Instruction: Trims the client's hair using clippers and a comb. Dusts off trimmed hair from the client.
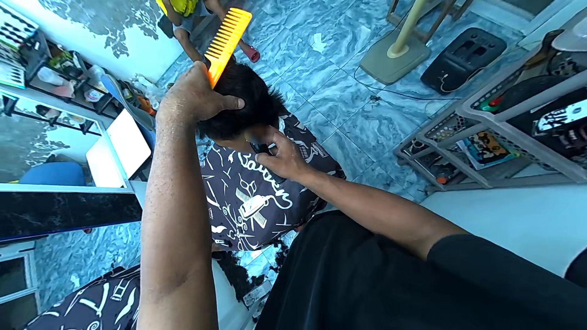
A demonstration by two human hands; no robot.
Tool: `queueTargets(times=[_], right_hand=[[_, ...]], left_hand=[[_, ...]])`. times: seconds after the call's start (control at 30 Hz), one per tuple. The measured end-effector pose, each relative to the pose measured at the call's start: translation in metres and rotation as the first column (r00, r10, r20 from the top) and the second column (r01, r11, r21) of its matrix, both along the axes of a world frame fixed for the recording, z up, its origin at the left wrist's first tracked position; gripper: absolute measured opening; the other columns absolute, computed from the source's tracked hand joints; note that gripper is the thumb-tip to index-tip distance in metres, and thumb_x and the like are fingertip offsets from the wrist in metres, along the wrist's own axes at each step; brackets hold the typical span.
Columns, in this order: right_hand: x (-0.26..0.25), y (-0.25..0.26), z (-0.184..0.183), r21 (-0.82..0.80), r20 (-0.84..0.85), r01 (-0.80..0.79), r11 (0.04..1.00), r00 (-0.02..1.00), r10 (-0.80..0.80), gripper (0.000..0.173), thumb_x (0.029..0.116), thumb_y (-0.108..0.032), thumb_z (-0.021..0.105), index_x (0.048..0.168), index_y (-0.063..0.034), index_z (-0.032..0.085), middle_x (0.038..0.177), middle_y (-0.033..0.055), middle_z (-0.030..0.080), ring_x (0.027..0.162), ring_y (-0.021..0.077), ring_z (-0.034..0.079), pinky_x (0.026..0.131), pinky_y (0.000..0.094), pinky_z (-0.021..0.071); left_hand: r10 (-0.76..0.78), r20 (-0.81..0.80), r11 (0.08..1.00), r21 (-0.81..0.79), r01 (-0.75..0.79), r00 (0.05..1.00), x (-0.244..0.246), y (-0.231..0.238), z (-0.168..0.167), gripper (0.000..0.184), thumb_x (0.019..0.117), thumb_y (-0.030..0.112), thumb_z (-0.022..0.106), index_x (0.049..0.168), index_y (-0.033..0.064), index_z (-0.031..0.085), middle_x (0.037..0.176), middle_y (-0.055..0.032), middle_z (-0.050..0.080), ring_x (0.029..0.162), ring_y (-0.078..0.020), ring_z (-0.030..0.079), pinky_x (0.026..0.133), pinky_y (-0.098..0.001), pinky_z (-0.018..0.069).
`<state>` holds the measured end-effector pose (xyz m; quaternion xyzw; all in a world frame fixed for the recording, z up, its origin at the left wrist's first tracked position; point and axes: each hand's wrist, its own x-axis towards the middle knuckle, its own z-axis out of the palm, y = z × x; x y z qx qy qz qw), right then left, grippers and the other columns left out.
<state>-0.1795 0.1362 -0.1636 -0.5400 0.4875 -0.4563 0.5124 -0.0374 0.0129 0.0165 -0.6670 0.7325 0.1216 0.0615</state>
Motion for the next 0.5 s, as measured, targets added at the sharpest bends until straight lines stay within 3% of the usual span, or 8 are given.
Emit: queueTargets(times=[0.07,0.17,0.27,0.37,0.47,0.5], right_hand=[[0.0004,-0.0003,-0.0016,-0.006,-0.007,-0.003,1.000,1.000,0.003,0.033,0.0816,-0.029,0.075,0.099,-0.0029,0.065,0.156,0.0213,0.044,0.126,0.0240,0.062,0.090,0.0389,0.0595],[0.0001,0.0000,-0.0014,-0.013,-0.062,-0.025,1.000,0.998,0.024,0.034,0.0790,-0.031,0.077,0.098,-0.0057,0.067,0.158,0.0203,0.042,0.134,0.0247,0.056,0.092,0.0394,0.0590],[-0.0006,0.0003,0.0006,-0.009,-0.055,-0.032,0.999,0.998,0.031,0.033,0.0796,-0.030,0.077,0.099,-0.0050,0.067,0.158,0.0206,0.042,0.126,0.0245,0.061,0.087,0.0384,0.0603],[-0.0001,-0.0007,0.0000,-0.005,-0.041,-0.017,1.000,0.999,0.017,0.033,0.0801,-0.030,0.077,0.099,-0.0050,0.067,0.158,0.0208,0.042,0.128,0.0252,0.060,0.090,0.0400,0.0598],[0.0002,-0.0004,0.0008,0.087,0.061,-0.010,0.996,0.998,0.005,0.035,0.0822,-0.028,0.075,0.105,-0.0034,0.065,0.158,0.0176,0.042,0.128,0.0220,0.060,0.091,0.0408,0.0591],[0.0000,0.0014,0.0024,0.150,0.145,-0.024,0.988,0.989,0.002,0.038,0.0831,-0.026,0.074,0.110,-0.0022,0.064,0.154,0.0156,0.048,0.119,0.0207,0.065,0.085,0.0408,0.0611]], left_hand=[[-0.002,0.007,1.000,-0.004,0.002,1.000,-0.0004,0.0005,0.0003,0.085,0.0753,0.054,0.087,0.128,-0.0011,0.050,0.117,-0.0262,0.063,0.114,-0.0432,0.062,0.094,-0.0674,0.0473],[-0.002,0.006,1.000,-0.003,0.002,1.000,-0.0011,0.0002,0.0009,0.085,0.0754,0.052,0.087,0.129,-0.0007,0.049,0.117,-0.0258,0.063,0.114,-0.0427,0.062,0.095,-0.0668,0.0475],[-0.001,-0.018,1.000,-0.005,0.001,1.000,-0.0005,-0.0008,0.0001,0.085,0.0750,0.050,0.089,0.131,-0.0009,0.049,0.119,-0.0258,0.063,0.115,-0.0426,0.062,0.096,-0.0679,0.0467],[-0.002,-0.007,1.000,-0.002,0.002,1.000,0.0010,-0.0027,-0.0013,0.085,0.0751,0.051,0.088,0.130,-0.0009,0.049,0.119,-0.0263,0.063,0.115,-0.0432,0.062,0.096,-0.0681,0.0469],[0.001,0.015,1.000,0.002,-0.001,1.000,-0.0006,-0.0037,-0.0010,0.087,0.0749,0.053,0.087,0.131,-0.0004,0.049,0.119,-0.0266,0.063,0.116,-0.0441,0.061,0.096,-0.0689,0.0464],[-0.001,0.019,1.000,0.001,0.001,1.000,-0.0014,-0.0033,-0.0009,0.087,0.0750,0.053,0.087,0.131,-0.0003,0.049,0.119,-0.0265,0.063,0.116,-0.0443,0.061,0.096,-0.0688,0.0464]])
